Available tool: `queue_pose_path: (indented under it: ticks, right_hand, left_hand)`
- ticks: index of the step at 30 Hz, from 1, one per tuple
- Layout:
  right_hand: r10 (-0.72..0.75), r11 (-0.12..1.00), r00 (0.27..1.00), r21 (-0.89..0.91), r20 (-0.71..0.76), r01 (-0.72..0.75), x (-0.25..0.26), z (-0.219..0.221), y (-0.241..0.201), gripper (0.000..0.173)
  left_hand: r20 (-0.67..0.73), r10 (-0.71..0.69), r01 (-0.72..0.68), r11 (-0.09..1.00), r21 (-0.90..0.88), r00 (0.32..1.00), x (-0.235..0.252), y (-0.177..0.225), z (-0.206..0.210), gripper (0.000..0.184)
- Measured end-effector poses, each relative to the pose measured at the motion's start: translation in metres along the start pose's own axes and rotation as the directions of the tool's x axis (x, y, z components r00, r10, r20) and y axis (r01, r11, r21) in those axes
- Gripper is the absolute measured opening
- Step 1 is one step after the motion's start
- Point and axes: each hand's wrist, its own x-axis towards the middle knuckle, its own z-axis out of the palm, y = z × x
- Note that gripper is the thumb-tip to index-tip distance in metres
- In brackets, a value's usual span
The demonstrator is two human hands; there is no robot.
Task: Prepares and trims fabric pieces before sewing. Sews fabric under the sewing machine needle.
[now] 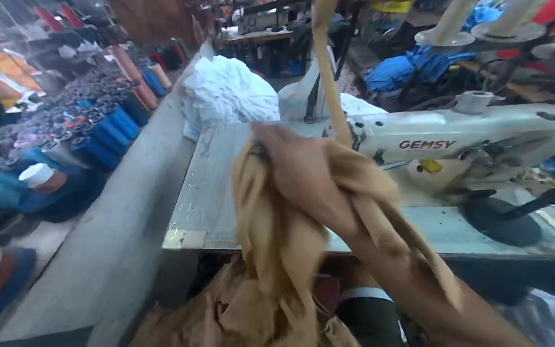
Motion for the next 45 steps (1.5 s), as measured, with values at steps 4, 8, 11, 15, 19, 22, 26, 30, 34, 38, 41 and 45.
queue_pose_path:
  ticks: [4, 8, 11, 15, 19, 22, 26, 30, 34, 38, 41, 45]
  right_hand:
    - [-0.037, 0.994, 0.994, -0.101, 0.102, 0.047, 0.029, 0.089, 0.022, 0.033]
    - [-0.007, 0.960, 0.991, 0.277, 0.132, -0.030, -0.085, 0.136, 0.018, 0.036]
    - [0.068, 0.997, 0.953, -0.064, 0.294, -0.052, -0.134, 0.179, 0.011, 0.057]
    - [0.205, 0.977, 0.934, -0.119, 0.292, -0.177, -0.133, 0.190, 0.027, 0.034]
    - [0.196, 0.976, 0.977, 0.075, 0.089, -0.202, -0.131, 0.160, 0.047, 0.018]
    - [0.191, 0.979, 0.981, 0.068, 0.044, -0.193, -0.132, 0.141, 0.043, 0.022]
    - [0.128, 0.937, 0.940, 0.271, 0.318, -0.219, -0.127, 0.122, 0.002, 0.053]
    - [0.054, 0.925, 0.993, 0.369, 0.101, -0.088, -0.121, 0.129, -0.018, 0.035]
    - [0.089, 0.906, 0.996, 0.417, -0.021, -0.072, -0.115, 0.127, -0.016, 0.034]
    - [0.134, 0.915, 0.989, 0.390, -0.056, -0.102, -0.114, 0.123, -0.014, 0.034]
    - [0.115, 0.925, 0.991, 0.371, -0.070, -0.081, -0.114, 0.121, -0.011, 0.034]
    - [0.090, 0.936, 0.993, 0.348, -0.082, -0.056, -0.115, 0.121, -0.009, 0.033]
  left_hand:
    - [-0.016, -0.062, 0.063, 0.992, 0.111, 0.998, -0.015, -0.012, -0.017, 0.057]
    - [0.128, 0.110, -0.156, 0.880, 0.448, 0.986, -0.003, 0.006, -0.032, 0.054]
    - [0.104, 0.189, -0.215, 0.876, 0.432, 0.976, 0.040, 0.011, -0.027, 0.078]
    - [0.272, 0.090, -0.116, 0.990, 0.081, 0.958, 0.090, -0.003, 0.003, 0.042]
    - [0.167, 0.169, -0.175, 0.984, 0.022, 0.971, 0.064, 0.001, 0.013, 0.011]
    - [0.070, 0.392, -0.395, 0.918, 0.034, 0.917, 0.021, 0.022, 0.009, 0.020]
    - [0.058, 0.466, -0.463, 0.885, -0.052, 0.883, -0.018, 0.047, 0.022, 0.016]
    - [0.113, 0.533, -0.512, 0.842, -0.172, 0.838, -0.032, 0.058, 0.041, 0.014]
    - [0.176, 0.559, -0.529, 0.827, -0.194, 0.810, -0.045, 0.065, 0.053, 0.022]
    - [0.187, 0.576, -0.540, 0.814, -0.212, 0.795, -0.051, 0.065, 0.061, 0.021]
    - [0.188, 0.586, -0.537, 0.805, -0.253, 0.789, -0.053, 0.064, 0.066, 0.021]
    - [0.193, 0.581, -0.525, 0.806, -0.273, 0.791, -0.053, 0.061, 0.072, 0.021]
